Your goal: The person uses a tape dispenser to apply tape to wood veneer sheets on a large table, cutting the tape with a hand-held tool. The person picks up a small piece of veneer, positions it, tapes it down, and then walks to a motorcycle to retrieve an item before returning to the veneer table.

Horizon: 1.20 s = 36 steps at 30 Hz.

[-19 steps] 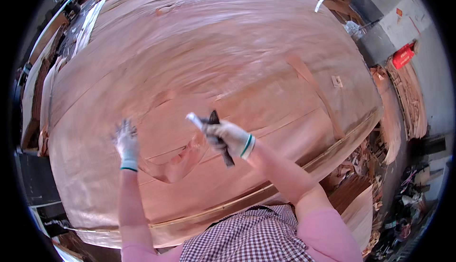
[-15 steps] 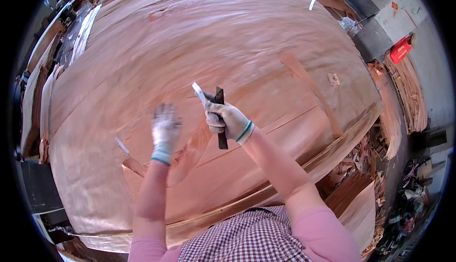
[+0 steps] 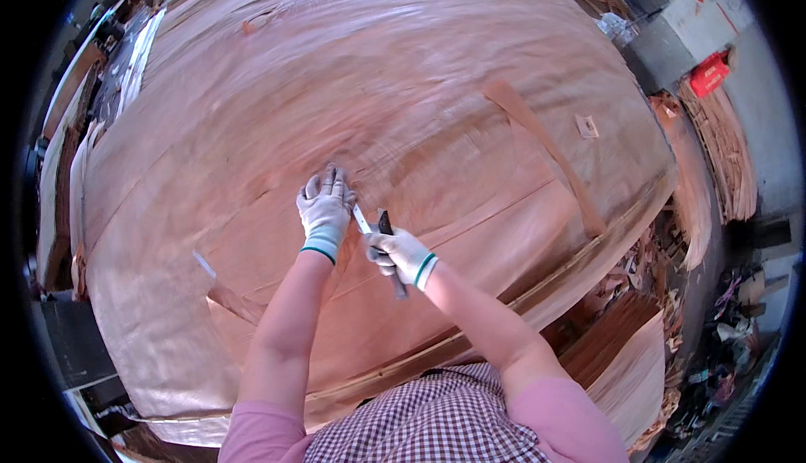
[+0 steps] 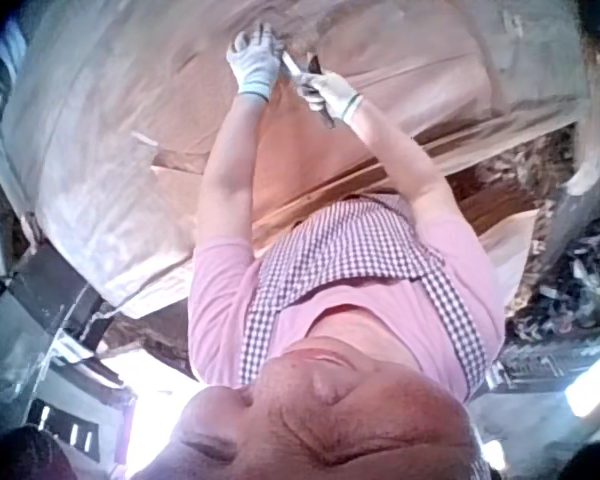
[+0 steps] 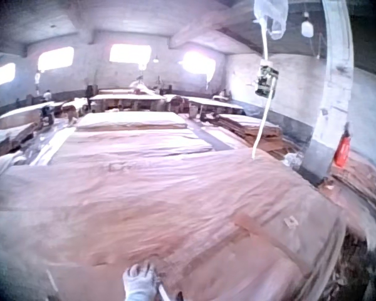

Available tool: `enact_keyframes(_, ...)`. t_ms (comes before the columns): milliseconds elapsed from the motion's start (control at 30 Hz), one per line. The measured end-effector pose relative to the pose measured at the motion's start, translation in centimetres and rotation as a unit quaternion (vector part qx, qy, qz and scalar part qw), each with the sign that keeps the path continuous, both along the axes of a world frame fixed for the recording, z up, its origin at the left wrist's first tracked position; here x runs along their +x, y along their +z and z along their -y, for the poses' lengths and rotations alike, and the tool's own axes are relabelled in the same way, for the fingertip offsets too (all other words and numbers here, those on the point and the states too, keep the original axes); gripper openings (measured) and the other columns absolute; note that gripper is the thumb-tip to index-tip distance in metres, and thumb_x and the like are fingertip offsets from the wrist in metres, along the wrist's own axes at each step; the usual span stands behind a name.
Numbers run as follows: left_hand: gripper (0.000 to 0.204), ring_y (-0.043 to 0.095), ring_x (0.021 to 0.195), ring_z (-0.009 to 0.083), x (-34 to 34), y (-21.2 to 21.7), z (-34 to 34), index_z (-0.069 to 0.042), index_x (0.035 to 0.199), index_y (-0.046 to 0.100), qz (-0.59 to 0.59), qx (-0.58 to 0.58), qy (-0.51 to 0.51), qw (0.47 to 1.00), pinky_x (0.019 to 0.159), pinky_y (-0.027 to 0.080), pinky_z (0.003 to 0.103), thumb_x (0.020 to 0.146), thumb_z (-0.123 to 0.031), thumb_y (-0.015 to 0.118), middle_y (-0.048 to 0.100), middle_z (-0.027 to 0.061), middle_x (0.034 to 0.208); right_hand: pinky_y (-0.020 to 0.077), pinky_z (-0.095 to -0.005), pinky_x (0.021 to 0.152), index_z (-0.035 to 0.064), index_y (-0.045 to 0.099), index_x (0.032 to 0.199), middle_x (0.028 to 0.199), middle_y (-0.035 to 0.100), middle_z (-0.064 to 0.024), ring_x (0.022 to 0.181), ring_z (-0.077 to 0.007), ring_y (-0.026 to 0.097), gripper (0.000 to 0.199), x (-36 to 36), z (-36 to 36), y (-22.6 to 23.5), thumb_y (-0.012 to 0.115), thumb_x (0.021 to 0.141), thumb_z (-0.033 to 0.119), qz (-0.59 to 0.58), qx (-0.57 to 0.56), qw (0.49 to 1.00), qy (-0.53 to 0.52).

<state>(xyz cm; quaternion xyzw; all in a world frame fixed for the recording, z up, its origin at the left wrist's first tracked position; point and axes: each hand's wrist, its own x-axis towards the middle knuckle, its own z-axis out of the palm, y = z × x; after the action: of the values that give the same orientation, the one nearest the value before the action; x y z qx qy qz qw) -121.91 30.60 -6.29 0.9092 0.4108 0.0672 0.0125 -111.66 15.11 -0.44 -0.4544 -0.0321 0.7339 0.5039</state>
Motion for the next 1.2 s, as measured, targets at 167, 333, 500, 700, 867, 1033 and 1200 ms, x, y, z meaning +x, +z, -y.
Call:
enact_keyframes(167, 0.051, 0.042, 0.124, 0.0311, -0.8, 0.1, -0.1, -0.018, 0.133, 0.047, 0.044, -0.015, -0.001, 0.999, 0.104, 0.028, 0.048, 0.087, -0.040, 0.050, 0.042, 0.0014, 0.143, 0.0319, -0.0234, 0.040, 0.0084, 0.056, 0.087, 0.059, 0.050, 0.0001, 0.045, -0.0070, 0.042, 0.011, 4.1, -1.4, 5.6, 0.058, 0.086, 0.019, 0.370, -0.092, 0.900, 0.212)
enact_keyframes(333, 0.059, 0.037, 0.129, 0.0323, -8.2, 0.6, -3.4, -0.018, 0.135, 0.046, 0.219, -0.130, 0.024, 0.967, 0.107, 0.023, 0.053, 0.081, -0.035, 0.062, 0.043, 0.0094, 0.141, 0.0274, -0.0218, 0.041, 0.0113, 0.054, 0.087, 0.061, 0.047, 0.0050, 0.045, -0.0046, 0.037, 0.015, -1.3, -8.5, 5.6, 0.058, 0.089, 0.026, 0.126, 0.116, 0.976, 0.132)
enact_keyframes(500, 0.068, 0.023, 0.139, 0.0299, -16.6, 1.8, -6.1, -0.019, 0.140, 0.038, 0.202, 0.048, 0.174, 0.963, 0.111, 0.008, 0.057, 0.080, -0.032, 0.065, 0.035, 0.0093, 0.146, 0.0287, -0.0222, 0.040, 0.0099, 0.055, 0.100, 0.066, 0.053, 0.0006, 0.044, -0.0064, 0.039, 0.017, -10.5, -17.0, 1.3, 0.059, 0.088, 0.022, 0.034, 0.099, 0.987, 0.119)
enact_keyframes(700, 0.057, 0.017, 0.142, 0.0222, -18.0, 1.4, -7.0, -0.018, 0.146, 0.027, -0.104, -0.050, 0.029, 0.993, 0.112, 0.003, 0.057, 0.094, -0.040, 0.038, 0.023, -0.0002, 0.153, 0.0375, -0.0289, 0.043, 0.0069, 0.059, 0.086, 0.066, 0.057, -0.0034, 0.047, -0.0118, 0.046, 0.015, -11.5, -16.6, -2.6, 0.060, 0.084, 0.022, 0.305, 0.051, 0.929, 0.202)
enact_keyframes(867, 0.054, 0.017, 0.142, 0.0226, -18.1, 0.5, -7.3, -0.020, 0.146, 0.026, -0.067, -0.037, 0.020, 0.997, 0.112, 0.004, 0.054, 0.096, -0.040, 0.032, 0.020, -0.0010, 0.153, 0.0401, -0.0294, 0.043, 0.0010, 0.061, 0.089, 0.068, 0.062, -0.0068, 0.047, -0.0122, 0.050, 0.017, -7.1, -16.1, -1.1, 0.060, 0.083, 0.016, 0.605, 0.093, 0.720, 0.326)
enact_keyframes(1033, 0.046, 0.024, 0.139, 0.0258, -20.2, 1.9, -5.3, -0.016, 0.139, 0.041, 0.302, -0.231, 0.085, 0.921, 0.113, 0.010, 0.044, 0.098, -0.035, 0.032, 0.037, 0.0015, 0.146, 0.0328, -0.0223, 0.040, 0.0049, 0.057, 0.088, 0.068, 0.059, -0.0036, 0.046, -0.0081, 0.044, 0.011, -9.5, -6.3, 1.4, 0.054, 0.089, 0.016, 0.128, 0.002, 0.966, 0.223)
enact_keyframes(1200, 0.050, 0.021, 0.140, 0.0289, -24.2, 2.2, 7.0, -0.011, 0.139, 0.041, 0.386, -0.095, 0.092, 0.913, 0.113, 0.007, 0.045, 0.099, -0.038, 0.028, 0.035, 0.0053, 0.147, 0.0310, -0.0230, 0.038, 0.0051, 0.057, 0.085, 0.070, 0.060, -0.0038, 0.043, -0.0074, 0.040, 0.014, -15.0, -1.7, 0.2, 0.054, 0.091, 0.018, 0.053, -0.014, 0.986, 0.156)
